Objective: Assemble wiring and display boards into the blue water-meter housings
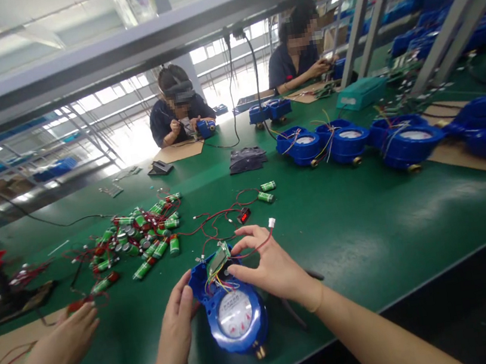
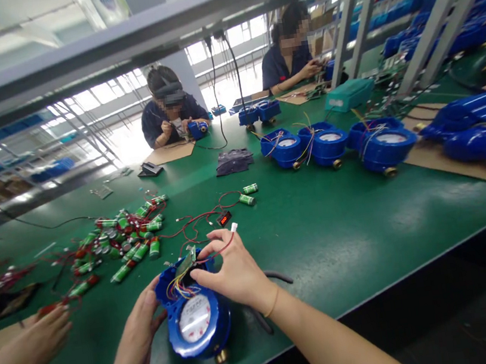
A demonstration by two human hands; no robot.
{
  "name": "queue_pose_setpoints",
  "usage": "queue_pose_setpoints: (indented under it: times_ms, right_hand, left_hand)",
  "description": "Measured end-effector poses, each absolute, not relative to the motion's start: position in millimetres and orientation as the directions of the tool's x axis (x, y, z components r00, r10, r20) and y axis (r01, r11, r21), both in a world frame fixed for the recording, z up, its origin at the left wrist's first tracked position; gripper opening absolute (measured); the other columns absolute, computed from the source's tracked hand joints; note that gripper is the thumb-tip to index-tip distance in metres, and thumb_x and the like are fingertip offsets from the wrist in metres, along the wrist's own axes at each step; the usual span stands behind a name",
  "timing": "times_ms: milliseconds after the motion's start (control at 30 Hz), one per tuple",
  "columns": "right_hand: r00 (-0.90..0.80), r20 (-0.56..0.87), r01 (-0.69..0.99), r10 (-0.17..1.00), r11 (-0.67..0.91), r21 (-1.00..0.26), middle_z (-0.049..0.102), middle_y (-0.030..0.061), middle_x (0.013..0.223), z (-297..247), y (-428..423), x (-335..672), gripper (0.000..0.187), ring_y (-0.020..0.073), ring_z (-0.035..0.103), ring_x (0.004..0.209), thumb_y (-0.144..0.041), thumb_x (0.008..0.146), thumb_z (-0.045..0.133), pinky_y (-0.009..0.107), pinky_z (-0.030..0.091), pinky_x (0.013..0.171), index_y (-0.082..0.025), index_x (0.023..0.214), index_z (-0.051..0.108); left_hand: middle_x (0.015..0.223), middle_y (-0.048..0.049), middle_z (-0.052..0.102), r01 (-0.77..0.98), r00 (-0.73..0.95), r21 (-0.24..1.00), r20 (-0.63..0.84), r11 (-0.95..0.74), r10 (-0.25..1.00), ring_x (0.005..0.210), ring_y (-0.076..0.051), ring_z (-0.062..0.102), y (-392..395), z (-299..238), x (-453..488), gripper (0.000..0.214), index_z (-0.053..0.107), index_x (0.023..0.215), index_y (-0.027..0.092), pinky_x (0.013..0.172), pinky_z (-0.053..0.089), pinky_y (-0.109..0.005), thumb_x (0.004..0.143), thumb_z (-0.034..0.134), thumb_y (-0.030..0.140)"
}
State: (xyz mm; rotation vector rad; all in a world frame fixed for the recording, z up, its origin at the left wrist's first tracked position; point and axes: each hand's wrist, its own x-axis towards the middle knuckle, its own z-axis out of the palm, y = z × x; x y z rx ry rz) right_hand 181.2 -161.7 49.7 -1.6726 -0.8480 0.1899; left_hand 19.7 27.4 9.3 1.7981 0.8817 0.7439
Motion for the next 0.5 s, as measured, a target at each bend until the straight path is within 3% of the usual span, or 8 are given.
queue_pose_setpoints:
  times_ms: [33, 100, 167, 333, 500]
  right_hand:
    - [0.724, 0.298, 0.423, 0.622, -0.058, -0.904, 0.055, 0.0093, 0.124, 50.9, -159.9, 180.0, 0.024, 0.0263, 0.049, 0.121, -0.032, 0.069, 0.082, 0.041, 0.036, 0.106, -0.020, 0.087, 0.071]
    - [0.739, 0.284, 0.415, 0.612, -0.081, -0.906, 0.056, 0.0108, 0.127, 52.9, -155.1, 178.8, 0.024, 0.0275, 0.048, 0.123, -0.039, 0.071, 0.080, 0.042, 0.035, 0.106, -0.020, 0.083, 0.073]
    - [0.753, 0.286, 0.415, 0.592, -0.092, -0.905, 0.058, 0.0117, 0.126, 54.7, -149.3, 178.4, 0.025, 0.0284, 0.047, 0.124, -0.045, 0.076, 0.075, 0.042, 0.035, 0.105, -0.019, 0.076, 0.074]
    - [0.763, 0.297, 0.418, 0.575, -0.089, -0.904, 0.065, 0.0107, 0.115, 57.2, -139.8, 176.4, 0.027, 0.0277, 0.052, 0.119, -0.035, 0.085, 0.065, 0.041, 0.036, 0.102, -0.020, 0.063, 0.072]
    - [0.789, 0.328, 0.395, 0.520, -0.020, -0.919, 0.065, 0.0102, 0.115, 56.4, -142.4, 175.1, 0.019, 0.0272, 0.054, 0.115, -0.030, 0.081, 0.065, 0.042, 0.037, 0.101, -0.021, 0.066, 0.072]
  left_hand:
    - [0.112, -0.0032, 0.072, 0.237, 0.577, 0.945, 0.049, -0.224, 0.815, 0.117, -0.035, 0.058, 13.8, 9.9, 24.3, 0.046, 0.067, 0.113, 0.033, 0.095, 0.050, -0.048, 0.080, 0.058, 0.063]
    - [0.119, -0.0020, 0.069, 0.223, 0.613, 0.974, -0.101, -0.048, 0.784, 0.120, -0.034, 0.056, -3.8, 16.6, 30.1, 0.050, 0.065, 0.117, 0.033, 0.098, 0.049, -0.045, 0.076, 0.064, 0.062]
    - [0.122, -0.0035, 0.068, 0.216, 0.627, 0.976, -0.158, 0.024, 0.763, 0.121, -0.033, 0.055, -10.3, 25.3, 31.6, 0.056, 0.063, 0.119, 0.030, 0.101, 0.047, -0.044, 0.073, 0.069, 0.061]
    - [0.128, -0.0119, 0.062, 0.241, 0.655, 0.970, -0.136, -0.036, 0.743, 0.121, -0.034, 0.054, -5.0, 30.9, 28.0, 0.071, 0.054, 0.131, 0.022, 0.105, 0.041, -0.048, 0.075, 0.066, 0.063]
    - [0.136, -0.0122, 0.056, 0.224, 0.662, 0.969, -0.073, -0.104, 0.746, 0.127, -0.032, 0.049, -1.2, 31.6, 24.8, 0.063, 0.057, 0.128, 0.023, 0.108, 0.036, -0.047, 0.078, 0.065, 0.060]
